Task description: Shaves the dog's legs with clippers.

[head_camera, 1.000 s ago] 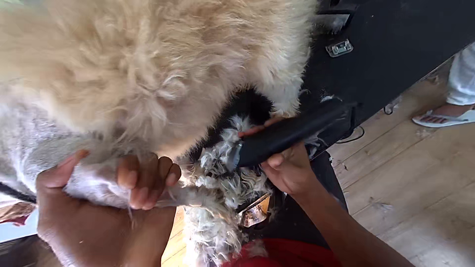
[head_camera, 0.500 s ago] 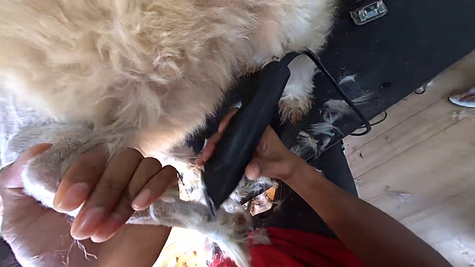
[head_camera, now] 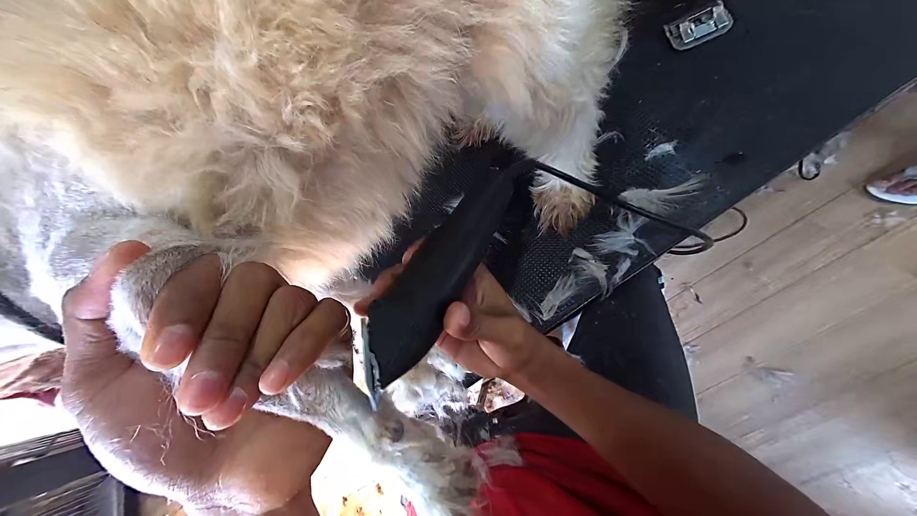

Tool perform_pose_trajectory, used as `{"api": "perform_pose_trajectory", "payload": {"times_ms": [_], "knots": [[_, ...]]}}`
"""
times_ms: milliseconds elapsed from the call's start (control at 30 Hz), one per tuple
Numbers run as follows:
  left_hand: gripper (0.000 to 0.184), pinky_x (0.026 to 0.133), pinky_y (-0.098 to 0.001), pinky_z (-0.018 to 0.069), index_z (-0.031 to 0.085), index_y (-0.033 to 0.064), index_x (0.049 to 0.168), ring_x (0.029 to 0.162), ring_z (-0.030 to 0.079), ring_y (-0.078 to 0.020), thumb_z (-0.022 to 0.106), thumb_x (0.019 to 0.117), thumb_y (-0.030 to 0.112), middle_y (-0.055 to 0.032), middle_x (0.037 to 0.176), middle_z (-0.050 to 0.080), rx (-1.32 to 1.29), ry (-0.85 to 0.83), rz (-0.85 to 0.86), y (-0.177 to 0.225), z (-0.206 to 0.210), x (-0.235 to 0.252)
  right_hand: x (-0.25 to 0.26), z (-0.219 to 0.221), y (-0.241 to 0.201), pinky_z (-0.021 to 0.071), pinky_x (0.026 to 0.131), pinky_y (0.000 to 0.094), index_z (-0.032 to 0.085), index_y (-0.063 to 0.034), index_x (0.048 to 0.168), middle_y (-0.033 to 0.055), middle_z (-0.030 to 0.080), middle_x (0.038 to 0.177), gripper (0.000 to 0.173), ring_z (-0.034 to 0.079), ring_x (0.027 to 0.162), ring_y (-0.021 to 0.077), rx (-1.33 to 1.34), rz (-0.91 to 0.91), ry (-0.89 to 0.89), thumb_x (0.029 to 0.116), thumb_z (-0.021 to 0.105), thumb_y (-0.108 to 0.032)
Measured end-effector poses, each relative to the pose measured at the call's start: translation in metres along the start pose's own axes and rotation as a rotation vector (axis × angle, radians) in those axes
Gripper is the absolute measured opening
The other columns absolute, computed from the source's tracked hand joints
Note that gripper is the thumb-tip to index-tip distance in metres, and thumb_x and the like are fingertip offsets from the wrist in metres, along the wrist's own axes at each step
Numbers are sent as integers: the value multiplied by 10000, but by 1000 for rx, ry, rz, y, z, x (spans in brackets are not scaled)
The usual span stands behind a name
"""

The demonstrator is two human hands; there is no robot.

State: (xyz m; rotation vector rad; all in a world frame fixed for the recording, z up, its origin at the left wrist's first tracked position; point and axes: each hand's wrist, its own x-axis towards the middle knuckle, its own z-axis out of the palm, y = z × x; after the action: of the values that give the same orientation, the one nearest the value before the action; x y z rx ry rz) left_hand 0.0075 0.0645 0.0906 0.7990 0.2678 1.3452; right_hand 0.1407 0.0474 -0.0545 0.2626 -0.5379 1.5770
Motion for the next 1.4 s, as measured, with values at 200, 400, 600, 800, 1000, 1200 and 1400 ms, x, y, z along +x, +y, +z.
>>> {"api": "perform_pose_trajectory", "payload": {"times_ms": [200, 400, 600, 800, 1000, 1200, 1400], "knots": [[595, 484, -239, 423, 477, 100, 742, 481, 420, -111, 136, 1067, 464, 8, 570, 383, -23, 18, -146, 2, 1, 2, -22, -1, -25, 613, 898, 469, 523, -109, 1266, 150, 719, 1120, 543, 721, 1047, 317, -223, 34, -112, 848, 830, -268], [522, 557, -222, 442, 518, 152, 735, 513, 444, -82, 237, 1092, 409, 44, 590, 420, 41, 124, -262, -9, 18, 8, -1, 26, -81, 634, 891, 469, 577, -92, 1211, 117, 720, 1086, 493, 725, 1008, 298, -675, -168, -47, 830, 855, -237], [286, 598, -207, 511, 567, 157, 840, 609, 543, -69, 431, 1057, 282, 31, 702, 501, 115, 283, -284, -18, 25, 6, 57, 65, -86, 630, 909, 367, 535, 30, 1208, 84, 712, 1076, 572, 709, 1035, 184, -1197, -377, -333, 814, 866, -219], [310, 524, -189, 462, 542, 174, 788, 518, 469, -54, 485, 1040, 345, 48, 633, 447, 166, 411, -351, -17, 22, 1, 55, 74, -97, 611, 966, 343, 576, -15, 1212, 32, 712, 1101, 536, 689, 1081, 147, -1346, -128, -543, 835, 853, -276], [298, 516, -167, 467, 527, 184, 779, 501, 461, -41, 519, 1035, 337, 56, 636, 445, 166, 374, -365, -11, 16, -5, 26, 72, -105, 636, 906, 347, 584, -91, 1217, 9, 711, 1090, 515, 705, 1026, 156, -1316, 73, -566, 830, 859, -291], [320, 519, -172, 475, 517, 181, 762, 497, 459, -45, 480, 1052, 313, 58, 632, 449, 200, 452, -351, -12, 17, 1, 47, 85, -98, 635, 903, 357, 564, -32, 1204, 36, 728, 1074, 516, 715, 1022, 156, -1352, -130, -557, 842, 842, -274], [352, 452, -145, 448, 580, 175, 742, 467, 473, -14, 556, 1025, 384, 61, 599, 467, 124, 304, -349, -8, 13, -12, 63, 96, -81, 578, 961, 256, 560, 47, 1270, 58, 685, 1115, 587, 658, 1095, 89, -1383, -6, -728, 851, 840, -254]]}}
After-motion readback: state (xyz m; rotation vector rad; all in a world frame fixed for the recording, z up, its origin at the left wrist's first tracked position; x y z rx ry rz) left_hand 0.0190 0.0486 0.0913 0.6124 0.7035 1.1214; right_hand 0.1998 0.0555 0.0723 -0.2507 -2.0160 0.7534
